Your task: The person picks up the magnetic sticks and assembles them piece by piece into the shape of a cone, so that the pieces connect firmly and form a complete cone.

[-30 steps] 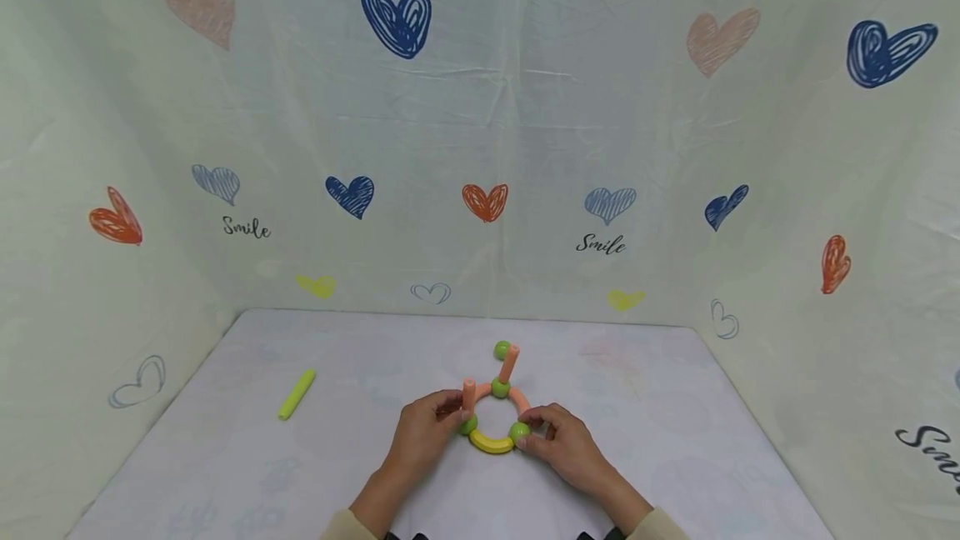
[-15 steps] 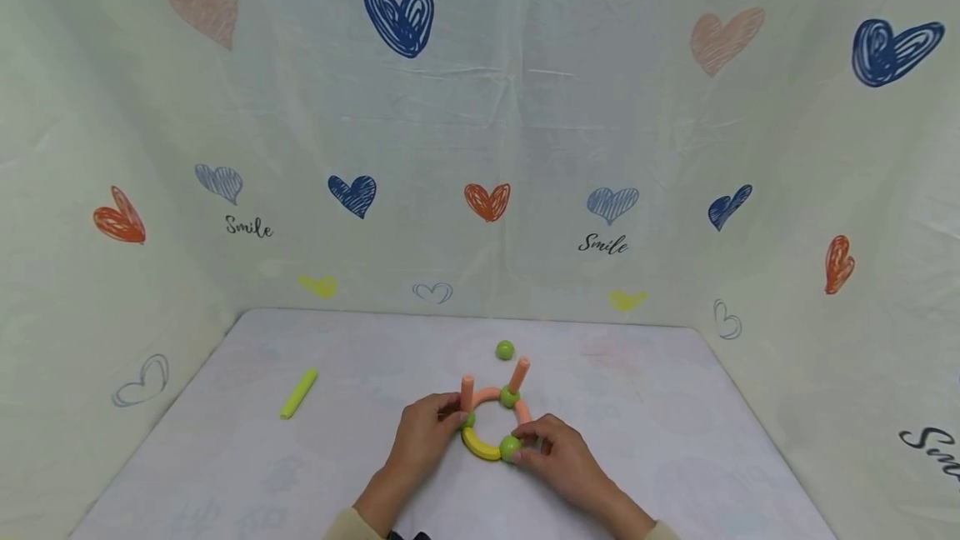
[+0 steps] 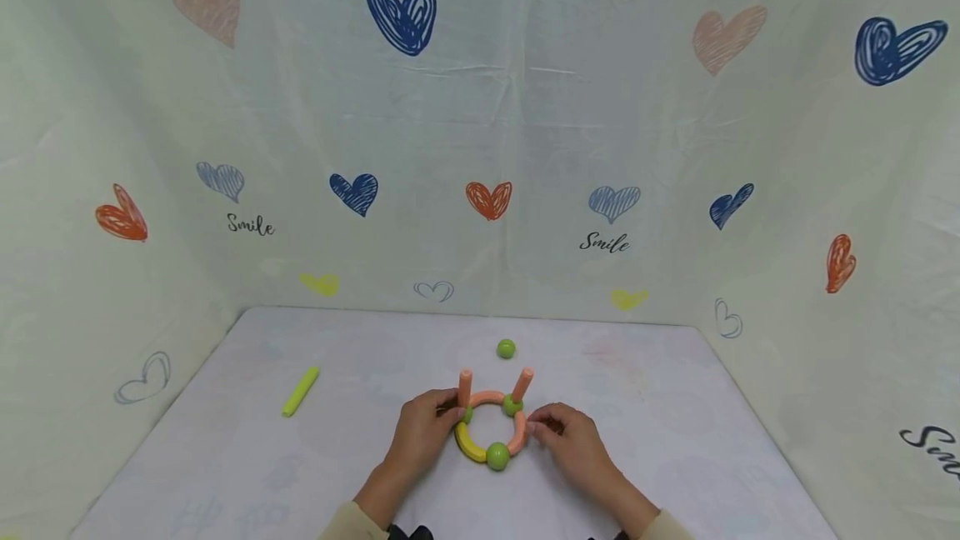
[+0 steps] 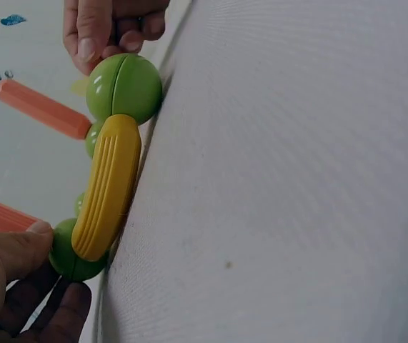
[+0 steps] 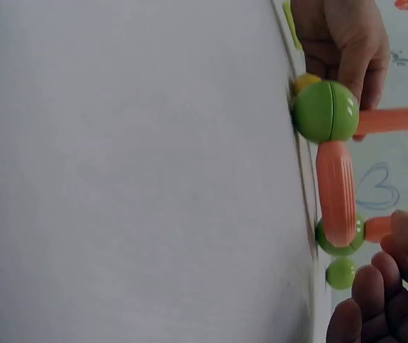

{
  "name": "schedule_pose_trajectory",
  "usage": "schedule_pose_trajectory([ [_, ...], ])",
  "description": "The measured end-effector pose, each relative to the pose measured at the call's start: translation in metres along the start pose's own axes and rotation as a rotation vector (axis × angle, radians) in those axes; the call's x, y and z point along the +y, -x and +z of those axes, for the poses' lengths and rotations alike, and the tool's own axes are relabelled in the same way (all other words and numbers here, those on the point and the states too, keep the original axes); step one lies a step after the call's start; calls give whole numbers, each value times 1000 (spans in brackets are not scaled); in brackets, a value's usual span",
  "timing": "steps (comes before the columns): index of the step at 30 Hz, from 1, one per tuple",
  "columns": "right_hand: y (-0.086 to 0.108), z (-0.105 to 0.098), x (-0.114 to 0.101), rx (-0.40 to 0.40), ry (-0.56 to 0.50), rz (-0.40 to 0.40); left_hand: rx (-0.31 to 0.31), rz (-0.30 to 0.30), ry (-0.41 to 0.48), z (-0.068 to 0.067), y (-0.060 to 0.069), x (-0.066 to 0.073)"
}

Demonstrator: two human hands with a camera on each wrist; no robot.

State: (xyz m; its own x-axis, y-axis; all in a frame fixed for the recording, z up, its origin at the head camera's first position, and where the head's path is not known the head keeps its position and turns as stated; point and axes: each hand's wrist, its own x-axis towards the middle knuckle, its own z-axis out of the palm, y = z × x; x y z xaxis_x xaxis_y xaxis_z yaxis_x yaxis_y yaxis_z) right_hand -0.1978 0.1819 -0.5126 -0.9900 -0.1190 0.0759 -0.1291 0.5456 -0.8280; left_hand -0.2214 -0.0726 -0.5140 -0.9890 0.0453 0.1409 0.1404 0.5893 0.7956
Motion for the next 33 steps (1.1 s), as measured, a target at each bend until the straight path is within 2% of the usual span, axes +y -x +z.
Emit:
schedule_pose_trajectory([
  [2, -9, -1, 2, 54, 16, 22, 0, -7, 0, 1, -1, 0],
  [4, -17, -2, 3, 68, 23, 25, -6, -6, 4, 2, -2, 0],
  [13, -34, 0, 8, -63, 27, -43, -53, 32, 86, 1, -4, -2],
  [18, -38, 2, 5, -78, 67, -52, -64, 30, 92, 1, -4, 0],
  [25, -39, 6, 2, -51, 91, -11, -54, 31, 33, 2, -5, 2],
  [33, -37, 9, 4, -21, 102, -42, -45, 16, 21, -1, -2, -1],
])
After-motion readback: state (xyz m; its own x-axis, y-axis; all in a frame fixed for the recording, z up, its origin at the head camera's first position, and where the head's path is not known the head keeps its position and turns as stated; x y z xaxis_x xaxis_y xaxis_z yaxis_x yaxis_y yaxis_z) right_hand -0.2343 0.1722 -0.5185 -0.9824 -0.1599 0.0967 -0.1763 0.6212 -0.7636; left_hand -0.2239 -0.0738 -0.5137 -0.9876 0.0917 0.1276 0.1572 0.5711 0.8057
